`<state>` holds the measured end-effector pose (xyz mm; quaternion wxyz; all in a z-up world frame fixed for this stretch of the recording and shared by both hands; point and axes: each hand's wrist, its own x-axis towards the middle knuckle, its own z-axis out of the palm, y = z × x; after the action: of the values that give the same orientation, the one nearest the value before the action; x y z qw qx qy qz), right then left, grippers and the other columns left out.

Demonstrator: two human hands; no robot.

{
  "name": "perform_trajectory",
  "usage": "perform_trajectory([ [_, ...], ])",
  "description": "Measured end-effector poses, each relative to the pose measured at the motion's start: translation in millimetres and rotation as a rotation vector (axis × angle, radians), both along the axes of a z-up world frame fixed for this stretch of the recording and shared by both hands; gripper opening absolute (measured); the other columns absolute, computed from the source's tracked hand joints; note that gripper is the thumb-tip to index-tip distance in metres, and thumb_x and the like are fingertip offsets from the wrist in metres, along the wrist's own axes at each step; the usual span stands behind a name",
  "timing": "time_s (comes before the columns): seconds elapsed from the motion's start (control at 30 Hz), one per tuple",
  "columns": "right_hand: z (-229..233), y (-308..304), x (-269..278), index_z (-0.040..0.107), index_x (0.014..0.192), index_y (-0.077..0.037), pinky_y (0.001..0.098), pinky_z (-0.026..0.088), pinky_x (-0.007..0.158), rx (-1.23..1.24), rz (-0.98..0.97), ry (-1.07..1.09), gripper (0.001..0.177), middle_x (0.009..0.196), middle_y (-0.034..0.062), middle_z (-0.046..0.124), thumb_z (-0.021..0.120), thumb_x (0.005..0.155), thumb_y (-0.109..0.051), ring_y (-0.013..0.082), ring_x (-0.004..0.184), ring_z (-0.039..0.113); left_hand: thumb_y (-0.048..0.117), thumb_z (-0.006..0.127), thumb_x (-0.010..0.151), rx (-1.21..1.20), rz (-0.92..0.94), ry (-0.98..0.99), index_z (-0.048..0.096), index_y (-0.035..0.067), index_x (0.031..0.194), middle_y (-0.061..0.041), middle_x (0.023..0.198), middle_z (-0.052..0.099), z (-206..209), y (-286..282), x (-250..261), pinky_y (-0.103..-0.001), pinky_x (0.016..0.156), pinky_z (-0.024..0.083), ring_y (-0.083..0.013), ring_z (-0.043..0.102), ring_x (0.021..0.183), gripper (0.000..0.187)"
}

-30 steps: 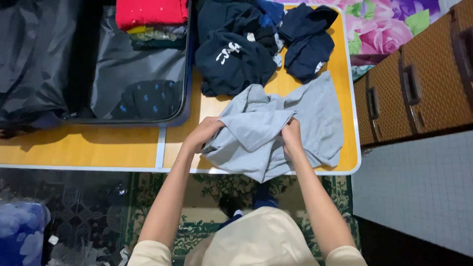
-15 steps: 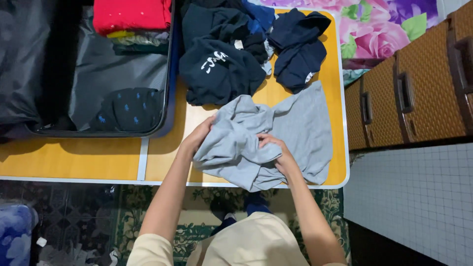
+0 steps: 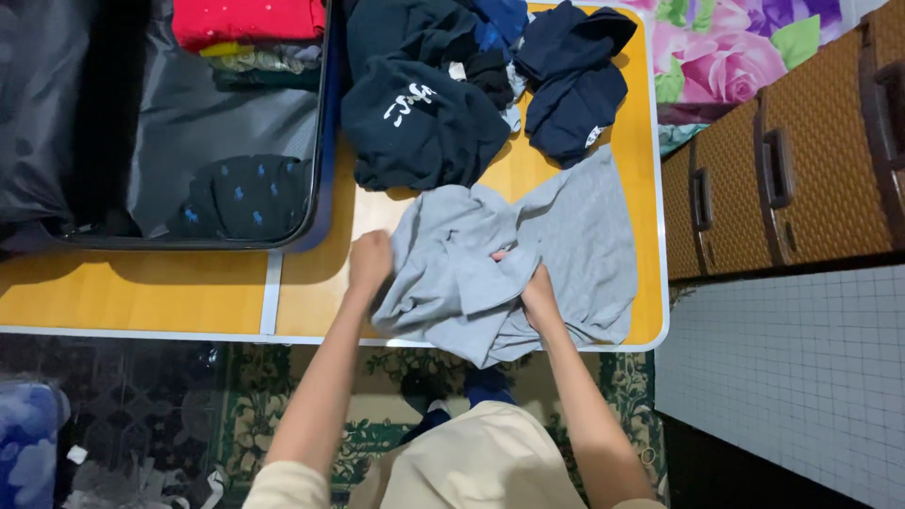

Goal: The person folds several garments on a table and places them into an open suitcase. They fold a purple shirt, a black shirt, a red shirt, and a gray sweatshirt, then put each folded item into the suitcase one by one.

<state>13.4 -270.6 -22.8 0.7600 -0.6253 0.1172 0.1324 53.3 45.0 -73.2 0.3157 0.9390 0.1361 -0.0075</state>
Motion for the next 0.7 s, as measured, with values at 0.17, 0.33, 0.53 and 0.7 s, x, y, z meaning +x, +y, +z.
perform_trajectory([
  [0.17,-7,7,7,0.076,0.119,-0.002,0.0295,0.052,0.091,-0.179,0.006,-0.039,0.029,0.116,0.0092,0.076,0.064,0.094,-0.013,0.0163,0.104,0.067,0.027,0.049,0.101,0.019,0.088,0.0,0.071,-0.001,0.097,-0.03,0.099,0.07,56,6,-29,-0.057,0.087,0.051,-0.0503,0.066,0.096,0.035],
  [0.33,0,14,18,0.069,0.129,-0.003,0.0284,0.051,0.093,-0.112,0.045,-0.003,0.036,0.12,0.0078,0.072,0.063,0.095,-0.014,0.0149,0.106,0.065,-0.001,0.059,0.082,-0.028,-0.212,-0.38,0.063,0.001,0.112,-0.023,0.112,0.067,90,-19,-6,-0.049,0.098,0.049,-0.0427,0.062,0.111,0.03],
  [0.53,-28,14,35,0.05,0.146,-0.003,0.0289,0.048,0.106,0.116,-0.062,-0.098,0.057,0.141,0.0072,0.063,0.055,0.09,-0.008,0.0166,0.126,0.061,-0.005,0.059,0.082,-0.145,-0.527,-0.307,0.064,0.008,0.119,-0.013,0.121,0.065,111,-77,57,-0.046,0.098,0.049,-0.0372,0.06,0.118,0.039],
  [0.7,-19,15,42,0.05,0.146,0.0,0.03,0.048,0.104,0.024,-0.052,-0.04,0.059,0.137,0.0077,0.062,0.069,0.089,-0.006,0.017,0.124,0.059,-0.001,0.063,0.076,-0.031,-0.805,-0.273,0.062,0.014,0.135,-0.005,0.135,0.062,103,-114,94,-0.046,0.09,0.049,-0.0345,0.057,0.112,0.06],
])
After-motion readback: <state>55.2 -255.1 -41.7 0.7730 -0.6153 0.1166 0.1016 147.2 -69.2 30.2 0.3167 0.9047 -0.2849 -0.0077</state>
